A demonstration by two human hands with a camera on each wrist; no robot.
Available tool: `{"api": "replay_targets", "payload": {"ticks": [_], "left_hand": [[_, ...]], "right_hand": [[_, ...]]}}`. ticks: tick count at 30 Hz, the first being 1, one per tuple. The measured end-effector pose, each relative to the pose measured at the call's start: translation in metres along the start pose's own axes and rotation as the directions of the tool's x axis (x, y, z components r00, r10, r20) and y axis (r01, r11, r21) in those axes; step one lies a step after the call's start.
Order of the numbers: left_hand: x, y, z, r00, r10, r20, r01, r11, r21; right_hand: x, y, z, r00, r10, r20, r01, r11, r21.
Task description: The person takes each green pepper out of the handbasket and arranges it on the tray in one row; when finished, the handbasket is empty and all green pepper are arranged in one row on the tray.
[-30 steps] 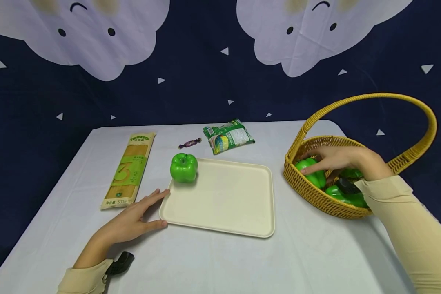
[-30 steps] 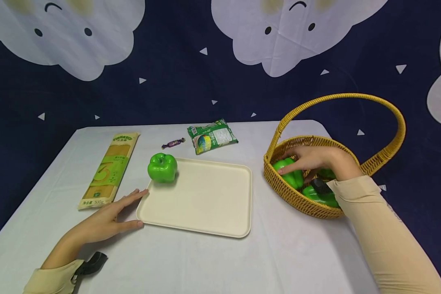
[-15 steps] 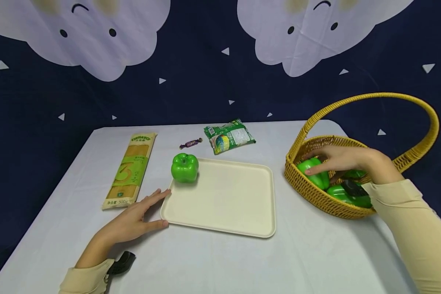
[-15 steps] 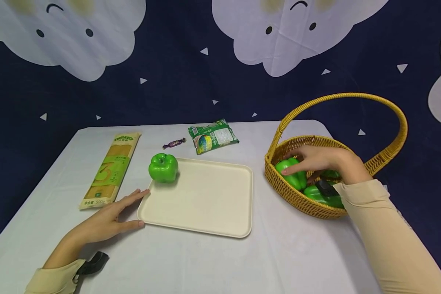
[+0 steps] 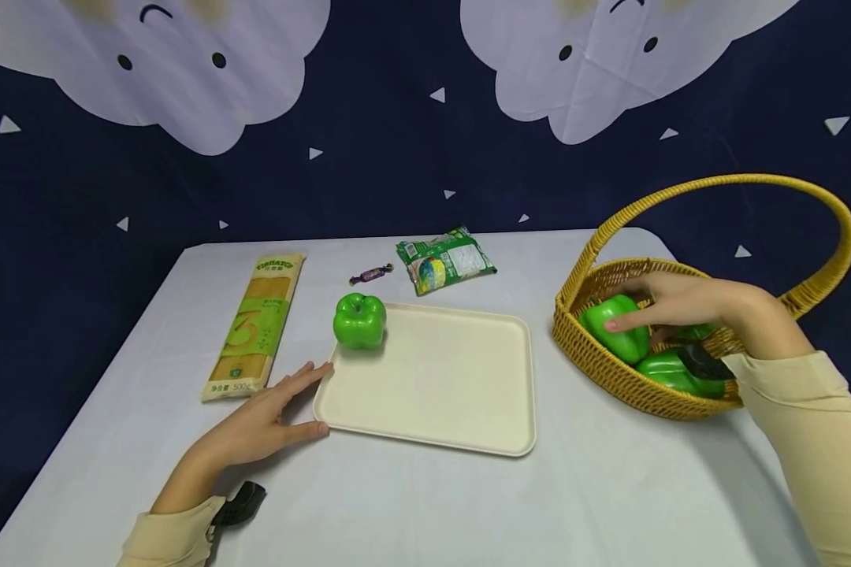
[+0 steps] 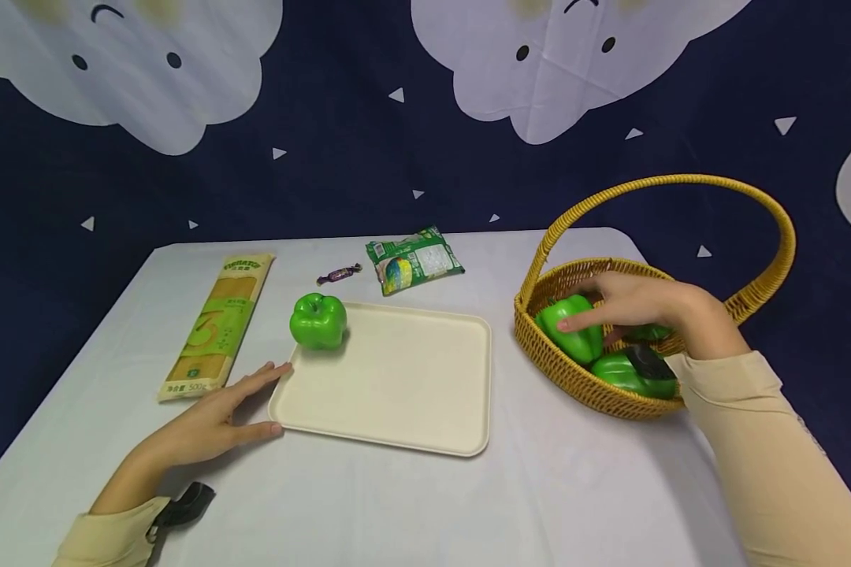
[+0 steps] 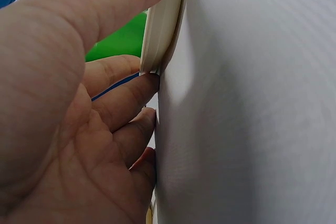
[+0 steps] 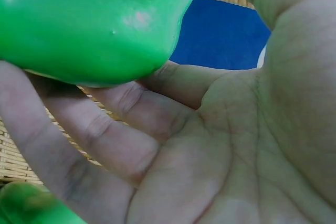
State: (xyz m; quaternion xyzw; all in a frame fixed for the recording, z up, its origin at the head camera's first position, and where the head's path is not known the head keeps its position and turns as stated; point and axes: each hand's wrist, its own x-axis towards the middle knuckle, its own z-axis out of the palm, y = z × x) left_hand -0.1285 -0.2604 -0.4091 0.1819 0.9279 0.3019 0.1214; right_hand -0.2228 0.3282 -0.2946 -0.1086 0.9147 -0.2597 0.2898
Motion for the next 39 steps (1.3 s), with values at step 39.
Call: {"api": "replay_targets", "payload": {"ticks": [39], "left_hand": [[-0.001, 0.000, 0.001, 1.000, 0.003, -0.011, -0.003, 1.000, 0.007]], "right_hand": [[-0.052, -0.017, -0.012, 0.977, -0.100, -0.188, 0.076, 0.989, -0.130]]}}
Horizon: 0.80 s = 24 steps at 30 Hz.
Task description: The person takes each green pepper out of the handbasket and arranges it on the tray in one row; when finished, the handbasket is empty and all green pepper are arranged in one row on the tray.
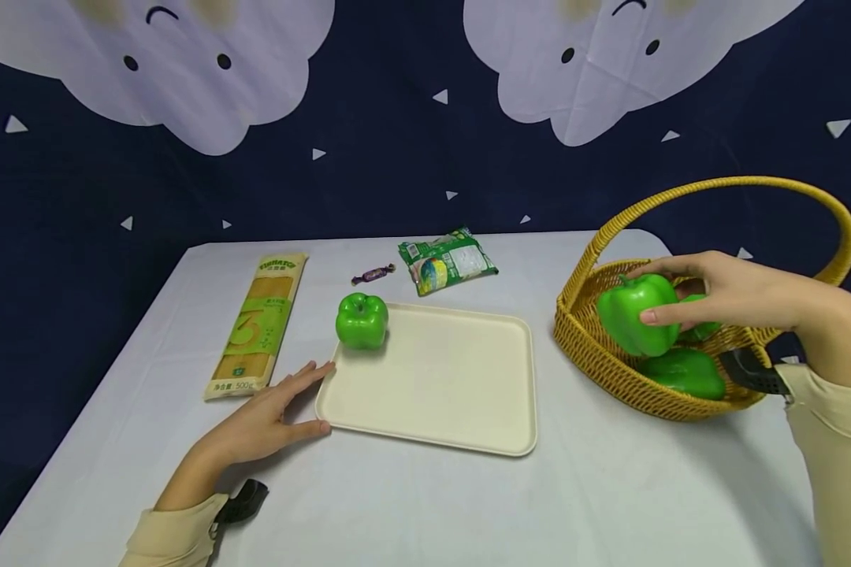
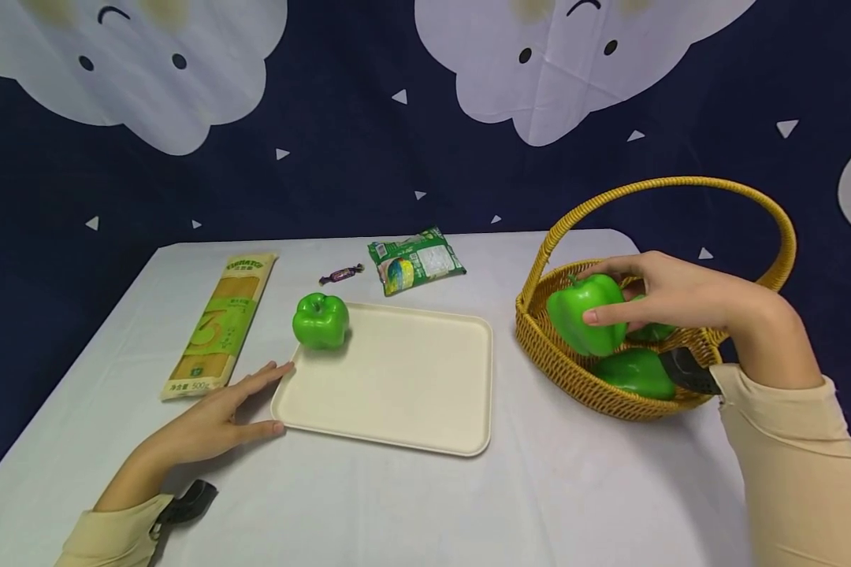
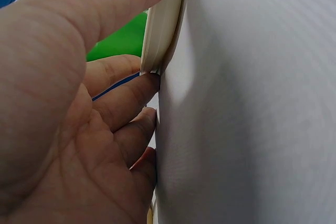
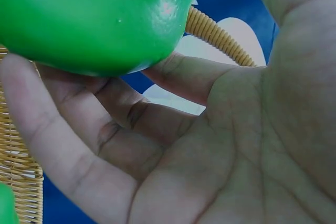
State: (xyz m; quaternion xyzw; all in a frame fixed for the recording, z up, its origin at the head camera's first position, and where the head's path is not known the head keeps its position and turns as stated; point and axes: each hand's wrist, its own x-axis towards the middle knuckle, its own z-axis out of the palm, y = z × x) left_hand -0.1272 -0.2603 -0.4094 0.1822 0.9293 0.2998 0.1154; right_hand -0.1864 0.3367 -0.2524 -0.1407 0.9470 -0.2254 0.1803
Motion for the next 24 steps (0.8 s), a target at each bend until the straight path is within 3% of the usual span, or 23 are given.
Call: {"api": "replay_targets", "payload": {"ticks": [8, 24], "left_hand": [[0.000, 0.000, 0.001, 1.000, -0.009, 0.002, 0.009, 1.000, 0.002], [0.001, 0.001, 0.001, 1.000, -0.025, 0.006, 0.025, 1.000, 0.010]], "right_hand": [[-0.001, -0.006, -0.003, 0.998, -0.030, -0.056, 0.027, 0.998, -0.054], [-0.001, -0.036, -0.002, 0.993, -0.089, -0.077, 0.087, 0.996, -0.032]]}}
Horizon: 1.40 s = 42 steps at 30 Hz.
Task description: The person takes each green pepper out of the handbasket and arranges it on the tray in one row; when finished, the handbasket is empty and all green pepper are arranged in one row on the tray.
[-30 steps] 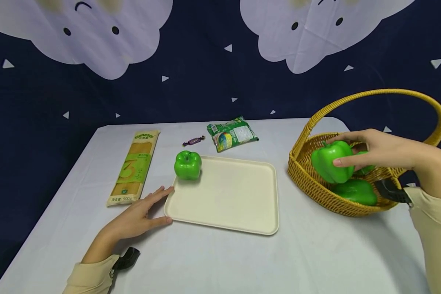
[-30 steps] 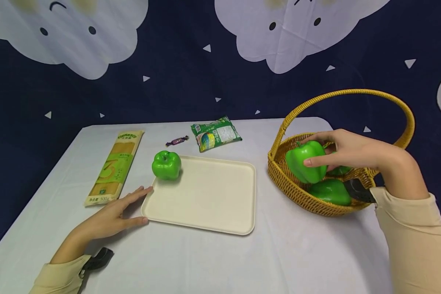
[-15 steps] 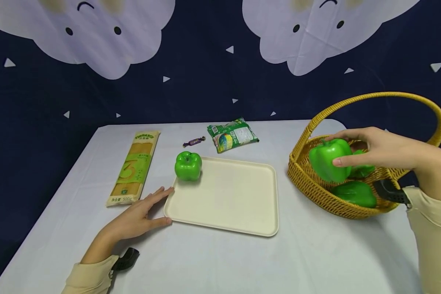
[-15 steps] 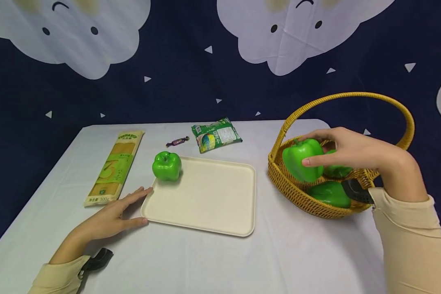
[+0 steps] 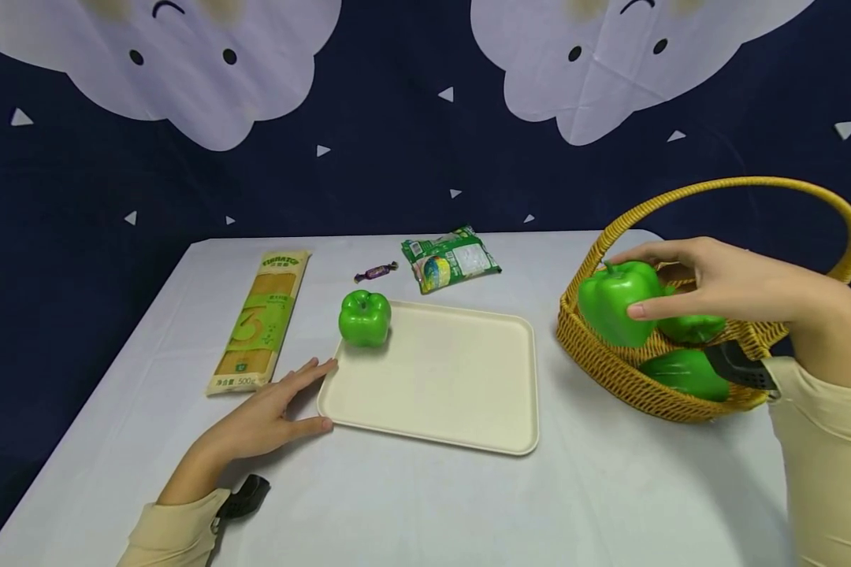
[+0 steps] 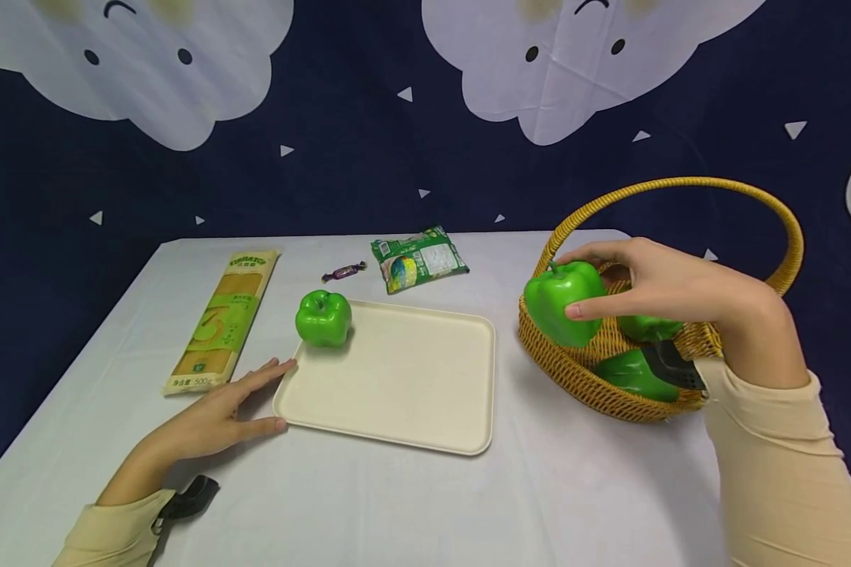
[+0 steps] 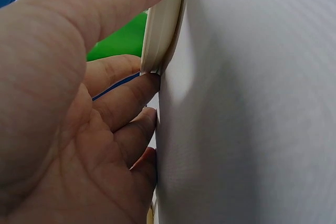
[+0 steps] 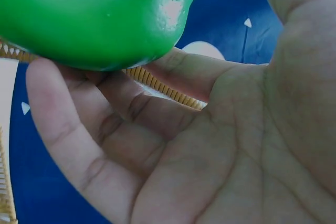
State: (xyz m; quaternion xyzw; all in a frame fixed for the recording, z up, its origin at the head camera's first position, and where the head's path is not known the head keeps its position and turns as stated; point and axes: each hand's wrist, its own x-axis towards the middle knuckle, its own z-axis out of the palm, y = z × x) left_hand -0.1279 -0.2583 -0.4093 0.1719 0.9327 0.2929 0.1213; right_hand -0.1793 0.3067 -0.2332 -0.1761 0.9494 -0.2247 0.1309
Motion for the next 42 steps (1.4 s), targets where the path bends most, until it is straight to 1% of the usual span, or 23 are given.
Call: {"api": "replay_targets", "payload": {"ticks": [4, 10, 14, 17, 21, 28, 33, 38, 42], "left_hand": [[-0.001, -0.001, 0.000, 1.000, 0.001, 0.000, -0.001, 1.000, 0.003], [-0.002, -0.001, 0.000, 1.000, 0.009, -0.003, -0.009, 1.000, -0.002], [-0.002, 0.000, -0.001, 1.000, 0.001, -0.002, -0.001, 1.000, 0.003], [-0.002, 0.001, -0.001, 1.000, 0.000, -0.002, 0.000, 1.000, 0.005], [-0.002, 0.001, -0.001, 1.000, 0.000, 0.000, 0.000, 1.000, 0.000], [-0.001, 0.000, 0.000, 1.000, 0.002, 0.008, -0.002, 1.000, 0.006], [-0.002, -0.001, 0.000, 1.000, 0.011, 0.003, -0.011, 1.000, -0.003], [-0.002, -0.001, 0.000, 1.000, 0.007, 0.004, -0.007, 1.000, -0.011], [-0.002, -0.001, 0.000, 1.000, 0.004, 0.004, -0.004, 1.000, -0.014]], "right_hand": [[0.003, -0.010, 0.003, 1.000, -0.021, 0.003, 0.021, 1.000, 0.023], [0.010, -0.024, 0.010, 0.997, -0.077, 0.025, 0.074, 0.993, 0.093], [0.019, -0.035, 0.014, 0.991, -0.128, 0.034, 0.123, 0.985, 0.122], [0.026, -0.043, 0.018, 0.987, -0.155, 0.037, 0.150, 0.982, 0.113], [0.036, -0.052, 0.024, 0.988, -0.147, 0.048, 0.142, 0.985, 0.103], [0.057, -0.063, 0.037, 0.978, -0.190, 0.083, 0.177, 0.973, 0.149], [0.073, -0.070, 0.047, 0.970, -0.225, 0.096, 0.209, 0.967, 0.148], [0.089, -0.073, 0.057, 0.959, -0.266, 0.100, 0.254, 0.960, 0.119], [0.100, -0.074, 0.064, 0.953, -0.284, 0.104, 0.271, 0.955, 0.121]]}}
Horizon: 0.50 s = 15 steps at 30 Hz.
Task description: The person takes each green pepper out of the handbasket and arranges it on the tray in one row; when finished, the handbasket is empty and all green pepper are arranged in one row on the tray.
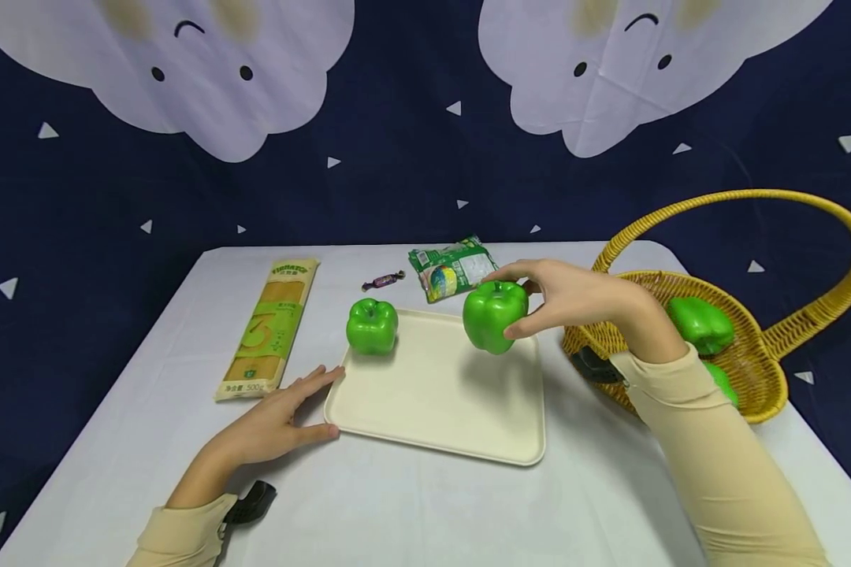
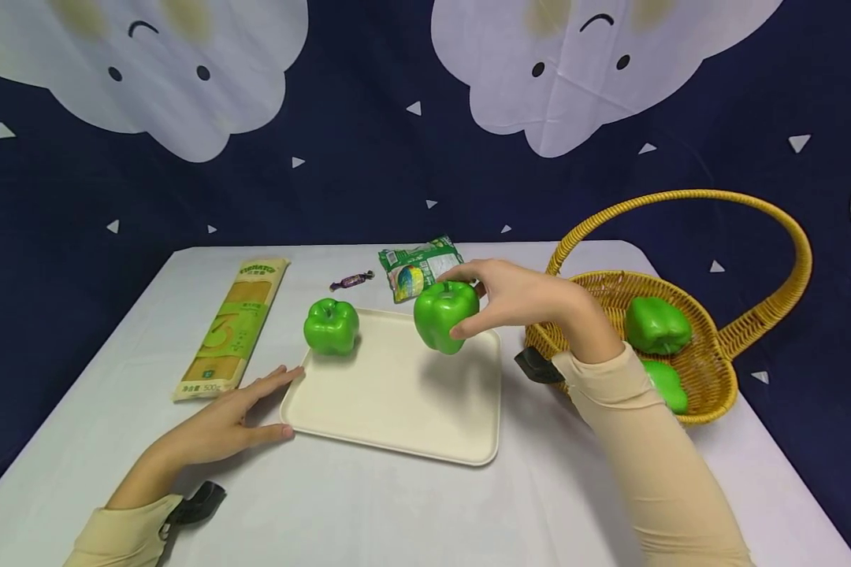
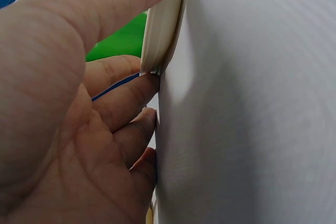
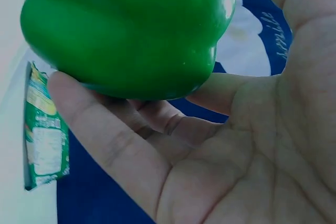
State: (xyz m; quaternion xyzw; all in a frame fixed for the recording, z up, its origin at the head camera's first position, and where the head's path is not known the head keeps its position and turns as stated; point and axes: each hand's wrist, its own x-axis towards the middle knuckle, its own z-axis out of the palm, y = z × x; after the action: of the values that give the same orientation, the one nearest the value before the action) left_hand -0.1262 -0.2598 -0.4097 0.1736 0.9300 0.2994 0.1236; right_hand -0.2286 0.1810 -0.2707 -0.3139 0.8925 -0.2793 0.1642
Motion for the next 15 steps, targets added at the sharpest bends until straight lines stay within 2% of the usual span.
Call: {"api": "replay_targets", "payload": {"ticks": [10, 15], "left_hand": [[0.001, 0.000, 0.000, 1.000, -0.006, -0.001, 0.006, 1.000, 0.003], [0.000, 0.000, 0.000, 1.000, 0.002, -0.002, -0.002, 1.000, 0.003]], "right_hand": [[0.024, 0.004, 0.015, 0.998, -0.036, 0.054, 0.030, 0.995, 0.097], [0.037, 0.007, 0.023, 0.995, -0.053, 0.081, 0.044, 0.993, 0.113]]}}
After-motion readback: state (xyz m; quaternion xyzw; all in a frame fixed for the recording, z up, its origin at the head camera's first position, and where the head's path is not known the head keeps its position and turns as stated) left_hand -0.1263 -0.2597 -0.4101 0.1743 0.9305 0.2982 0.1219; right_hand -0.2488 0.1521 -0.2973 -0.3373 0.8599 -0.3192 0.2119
